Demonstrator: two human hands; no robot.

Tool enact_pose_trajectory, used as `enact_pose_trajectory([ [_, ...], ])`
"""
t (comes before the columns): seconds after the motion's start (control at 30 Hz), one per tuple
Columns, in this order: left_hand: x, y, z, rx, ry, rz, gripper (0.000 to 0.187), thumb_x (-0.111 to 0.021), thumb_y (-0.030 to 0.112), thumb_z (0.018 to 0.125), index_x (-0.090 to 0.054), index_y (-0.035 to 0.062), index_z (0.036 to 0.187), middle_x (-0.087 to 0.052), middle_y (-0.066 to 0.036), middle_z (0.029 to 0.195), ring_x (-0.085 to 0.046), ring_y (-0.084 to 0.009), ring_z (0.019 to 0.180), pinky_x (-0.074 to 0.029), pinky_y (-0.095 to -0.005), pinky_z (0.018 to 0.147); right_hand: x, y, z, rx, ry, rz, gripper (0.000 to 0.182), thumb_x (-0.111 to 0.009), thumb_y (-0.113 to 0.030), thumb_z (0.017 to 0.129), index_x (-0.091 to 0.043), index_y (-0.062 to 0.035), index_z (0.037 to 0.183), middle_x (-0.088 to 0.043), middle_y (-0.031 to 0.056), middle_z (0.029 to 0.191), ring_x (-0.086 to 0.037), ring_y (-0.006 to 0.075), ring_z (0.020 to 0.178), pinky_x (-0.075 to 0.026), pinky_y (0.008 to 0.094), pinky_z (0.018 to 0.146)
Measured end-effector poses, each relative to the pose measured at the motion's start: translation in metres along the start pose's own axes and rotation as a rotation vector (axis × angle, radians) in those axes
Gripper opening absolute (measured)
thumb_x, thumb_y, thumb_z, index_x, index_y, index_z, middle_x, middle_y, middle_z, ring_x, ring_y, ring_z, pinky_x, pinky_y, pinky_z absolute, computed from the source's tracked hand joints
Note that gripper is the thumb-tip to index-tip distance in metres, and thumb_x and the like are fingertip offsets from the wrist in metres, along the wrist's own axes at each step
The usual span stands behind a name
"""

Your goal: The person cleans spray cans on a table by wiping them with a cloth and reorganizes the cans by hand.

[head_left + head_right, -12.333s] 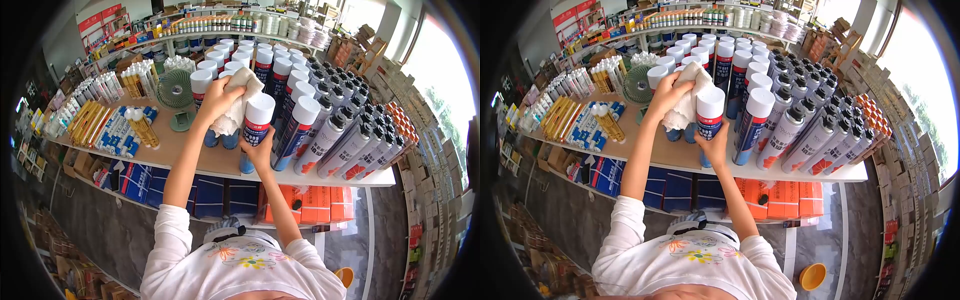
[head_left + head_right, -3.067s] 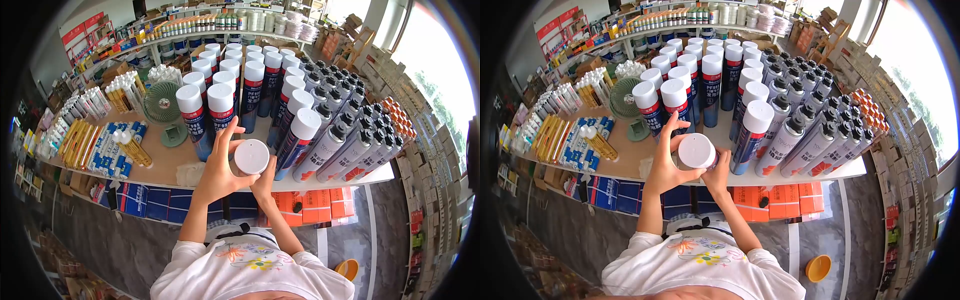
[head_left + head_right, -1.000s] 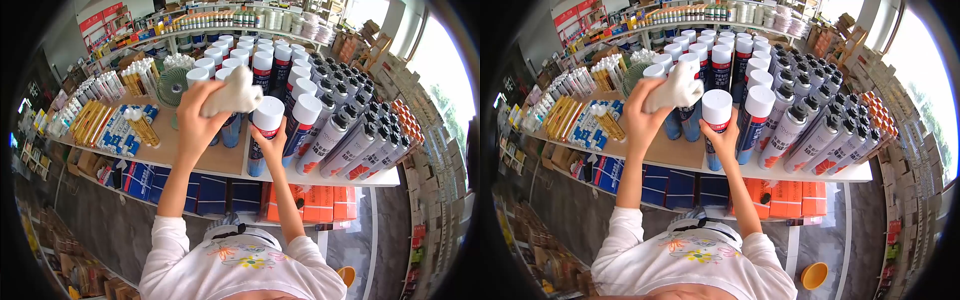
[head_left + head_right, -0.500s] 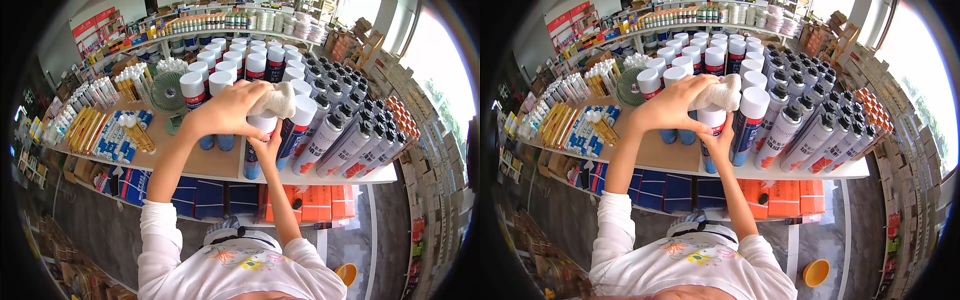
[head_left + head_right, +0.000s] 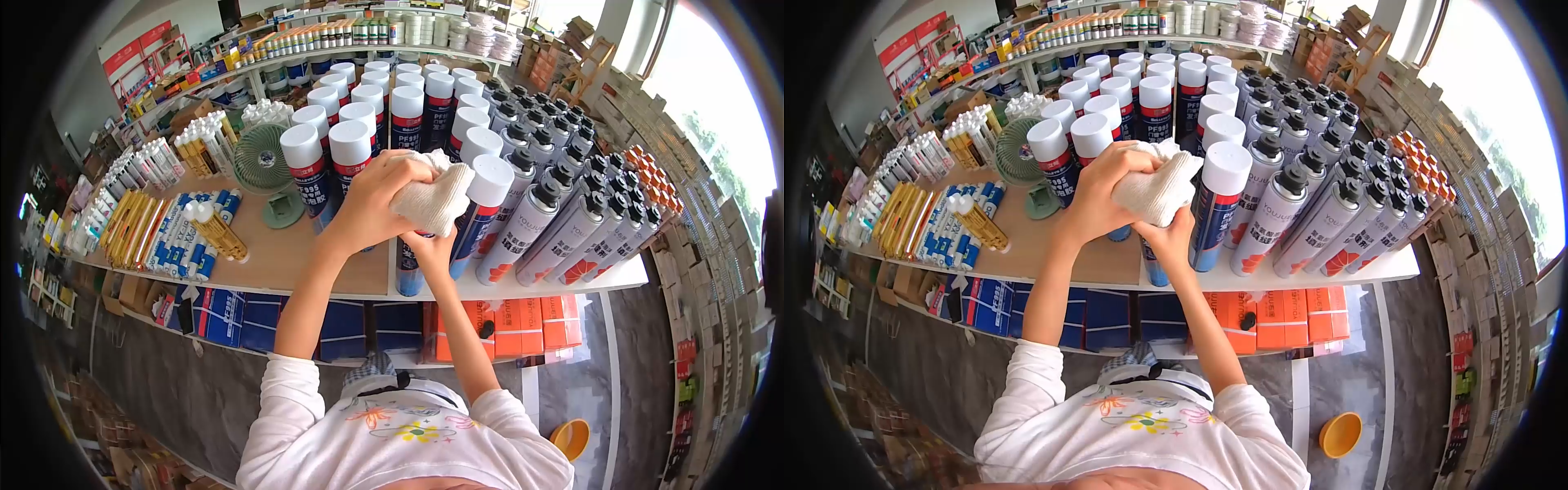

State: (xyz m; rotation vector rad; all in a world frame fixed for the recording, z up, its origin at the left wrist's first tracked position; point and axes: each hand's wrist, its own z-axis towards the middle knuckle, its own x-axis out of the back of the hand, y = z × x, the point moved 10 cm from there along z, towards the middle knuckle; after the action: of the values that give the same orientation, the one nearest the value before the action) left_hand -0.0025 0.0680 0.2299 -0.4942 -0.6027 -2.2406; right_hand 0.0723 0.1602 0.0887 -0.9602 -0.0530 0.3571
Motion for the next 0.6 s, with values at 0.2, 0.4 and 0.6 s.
enact_pose_trajectory([
  [0.2,0.009,0.010,-0.027,-0.154,0.196,-0.020,0.045,-0.082,0.011,0.067,-0.058,0.0121,0.106,-0.063,-0.003,0.115,-0.057,-0.0325,0.111,-0.045,-0.0425,0.095,-0.002,-0.010,0.001,0.063,-0.045,-0.107,0.055,-0.078,-0.021,0.076,-0.047,-0.0034,0.119,-0.066,0.0145,0.101,-0.066,0.0221,0.093,-0.050,0.0334,0.080],
  [0.4,0.016,-0.018,-0.072,0.065,0.269,-0.199,0.056,-0.085,0.016,0.067,-0.057,0.0087,0.114,-0.056,-0.012,0.126,-0.055,-0.0298,0.114,-0.044,-0.0381,0.097,-0.001,-0.019,0.005,-0.013,-0.005,-0.061,0.067,-0.084,-0.026,0.069,-0.047,-0.0030,0.120,-0.066,0.0193,0.108,-0.067,0.0252,0.099,-0.051,0.0348,0.084],
  [0.6,0.063,-0.046,-0.070,0.378,0.546,-0.421,0.043,-0.069,0.012,0.087,-0.050,0.0009,0.124,-0.055,-0.010,0.121,-0.054,-0.0158,0.110,-0.045,-0.0306,0.094,-0.005,-0.025,0.003,-0.029,0.022,-0.077,0.069,-0.084,-0.027,0.066,-0.046,-0.0022,0.119,-0.066,0.0195,0.104,-0.067,0.0271,0.094,-0.053,0.0373,0.082],
])
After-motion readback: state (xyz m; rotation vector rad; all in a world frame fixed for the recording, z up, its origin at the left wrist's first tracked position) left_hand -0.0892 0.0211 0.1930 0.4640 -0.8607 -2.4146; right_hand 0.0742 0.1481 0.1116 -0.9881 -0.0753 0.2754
